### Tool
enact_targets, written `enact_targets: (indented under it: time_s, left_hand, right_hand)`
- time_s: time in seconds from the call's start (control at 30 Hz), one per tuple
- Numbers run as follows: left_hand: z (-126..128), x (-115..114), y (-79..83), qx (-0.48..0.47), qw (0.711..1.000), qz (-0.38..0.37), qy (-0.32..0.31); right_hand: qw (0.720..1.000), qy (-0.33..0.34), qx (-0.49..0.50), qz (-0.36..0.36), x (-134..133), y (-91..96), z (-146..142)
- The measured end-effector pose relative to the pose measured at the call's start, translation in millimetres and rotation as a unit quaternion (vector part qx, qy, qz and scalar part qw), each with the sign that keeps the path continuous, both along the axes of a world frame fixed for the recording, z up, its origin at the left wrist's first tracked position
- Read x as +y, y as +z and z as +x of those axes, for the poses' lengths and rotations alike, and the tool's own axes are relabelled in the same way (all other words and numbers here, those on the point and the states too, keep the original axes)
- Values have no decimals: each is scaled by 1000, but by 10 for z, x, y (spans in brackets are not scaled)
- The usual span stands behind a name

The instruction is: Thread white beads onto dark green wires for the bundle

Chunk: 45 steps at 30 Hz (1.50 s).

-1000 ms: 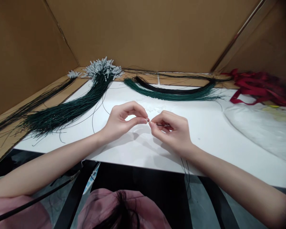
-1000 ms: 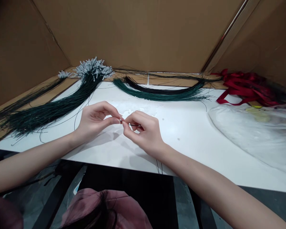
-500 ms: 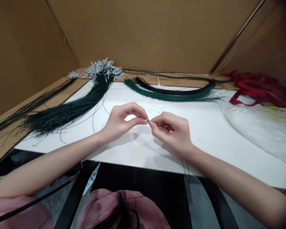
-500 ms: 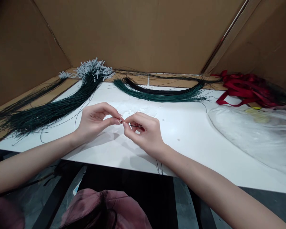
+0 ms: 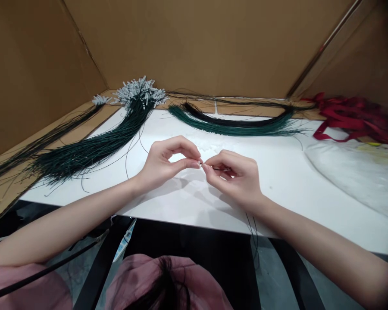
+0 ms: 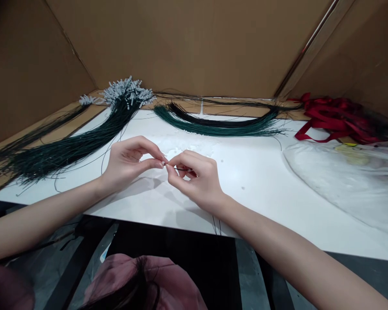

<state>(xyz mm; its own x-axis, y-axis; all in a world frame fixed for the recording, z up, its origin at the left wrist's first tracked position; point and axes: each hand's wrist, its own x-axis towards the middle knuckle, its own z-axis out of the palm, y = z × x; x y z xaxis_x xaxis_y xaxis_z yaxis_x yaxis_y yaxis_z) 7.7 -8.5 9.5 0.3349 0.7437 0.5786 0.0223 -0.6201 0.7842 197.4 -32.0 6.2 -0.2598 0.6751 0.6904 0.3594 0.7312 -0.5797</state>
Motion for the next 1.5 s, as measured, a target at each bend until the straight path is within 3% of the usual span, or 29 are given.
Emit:
enact_targets:
  time_s: [1.5]
  left_hand:
    - [-3,12,10,-19,1000,-5,-23]
  right_hand:
    - [999,14,19,-32,-23,46,-14]
